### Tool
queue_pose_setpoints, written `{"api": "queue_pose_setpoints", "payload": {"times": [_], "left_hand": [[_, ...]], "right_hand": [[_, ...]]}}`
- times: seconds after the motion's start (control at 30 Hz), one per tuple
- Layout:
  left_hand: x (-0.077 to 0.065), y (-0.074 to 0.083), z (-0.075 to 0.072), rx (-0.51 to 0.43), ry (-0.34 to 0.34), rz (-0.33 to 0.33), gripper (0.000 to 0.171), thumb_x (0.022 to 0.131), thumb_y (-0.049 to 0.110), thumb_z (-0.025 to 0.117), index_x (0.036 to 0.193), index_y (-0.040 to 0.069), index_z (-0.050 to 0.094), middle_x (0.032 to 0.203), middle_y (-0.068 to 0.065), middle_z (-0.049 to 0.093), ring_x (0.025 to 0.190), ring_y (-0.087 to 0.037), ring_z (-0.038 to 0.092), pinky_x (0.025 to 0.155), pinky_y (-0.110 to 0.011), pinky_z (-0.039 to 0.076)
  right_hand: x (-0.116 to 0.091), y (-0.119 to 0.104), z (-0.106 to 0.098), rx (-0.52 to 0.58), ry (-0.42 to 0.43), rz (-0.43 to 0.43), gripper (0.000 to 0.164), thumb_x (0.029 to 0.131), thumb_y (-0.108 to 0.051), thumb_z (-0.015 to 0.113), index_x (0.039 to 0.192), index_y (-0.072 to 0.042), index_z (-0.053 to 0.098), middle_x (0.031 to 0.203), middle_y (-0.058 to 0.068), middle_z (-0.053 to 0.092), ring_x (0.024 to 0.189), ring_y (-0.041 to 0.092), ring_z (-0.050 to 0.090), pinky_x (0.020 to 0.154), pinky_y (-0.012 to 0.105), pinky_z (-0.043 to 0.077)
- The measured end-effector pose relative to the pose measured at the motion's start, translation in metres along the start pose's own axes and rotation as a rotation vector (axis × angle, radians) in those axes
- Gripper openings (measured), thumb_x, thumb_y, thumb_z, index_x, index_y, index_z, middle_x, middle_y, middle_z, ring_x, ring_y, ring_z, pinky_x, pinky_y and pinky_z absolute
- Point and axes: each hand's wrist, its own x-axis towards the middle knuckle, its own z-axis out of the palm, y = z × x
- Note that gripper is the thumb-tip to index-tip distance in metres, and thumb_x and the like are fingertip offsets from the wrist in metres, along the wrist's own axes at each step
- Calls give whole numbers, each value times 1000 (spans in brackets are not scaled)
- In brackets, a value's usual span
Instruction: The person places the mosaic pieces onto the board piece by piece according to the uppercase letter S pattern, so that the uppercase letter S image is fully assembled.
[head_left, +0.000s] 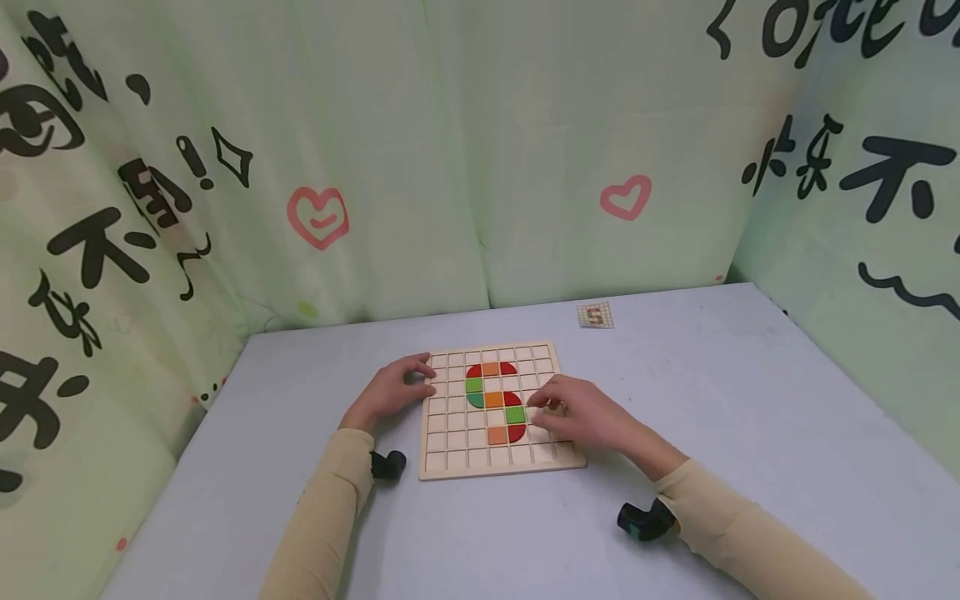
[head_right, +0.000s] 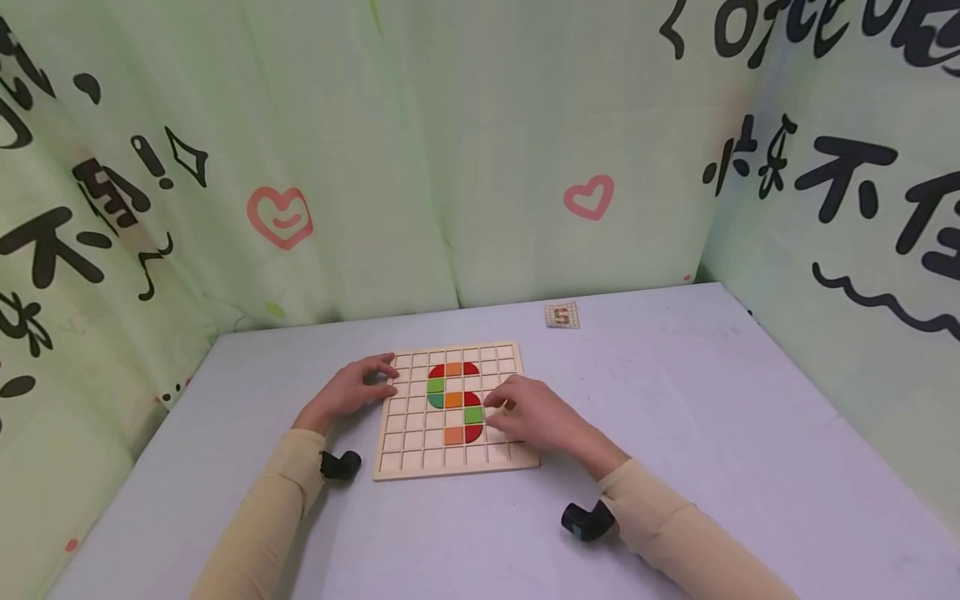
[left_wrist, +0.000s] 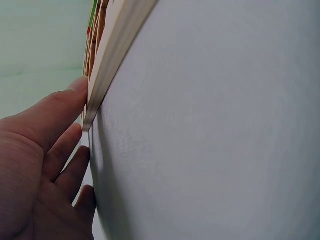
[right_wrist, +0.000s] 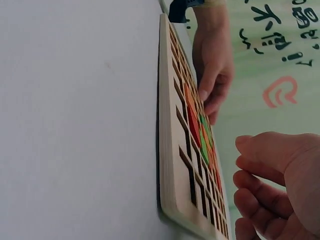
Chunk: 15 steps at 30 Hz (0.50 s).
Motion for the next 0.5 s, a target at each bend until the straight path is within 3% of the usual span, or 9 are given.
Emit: {"api": "queue_pose_setpoints", "payload": {"times": [0.27, 0.5], "left_hand": [[-1, 1, 1, -3, 0, -25, 28, 91, 18, 73, 117, 8, 69, 159, -7, 43, 152, -33, 29, 125, -51, 24], [0, 0, 2, -5, -5, -37, 28, 91, 19, 73, 117, 9, 69, 159, -6, 42, 152, -32, 28, 125, -51, 24]], "right_hand": [[-27, 40, -30, 10, 51, 121, 30, 92, -21, 70, 117, -4, 69, 111, 9, 68, 93, 17, 61, 75, 29, 55], [-46, 61, -38, -13, 32, 174, 36, 87, -21, 75, 117, -2, 68, 109, 8, 67, 91, 17, 58, 78, 31, 52]]}}
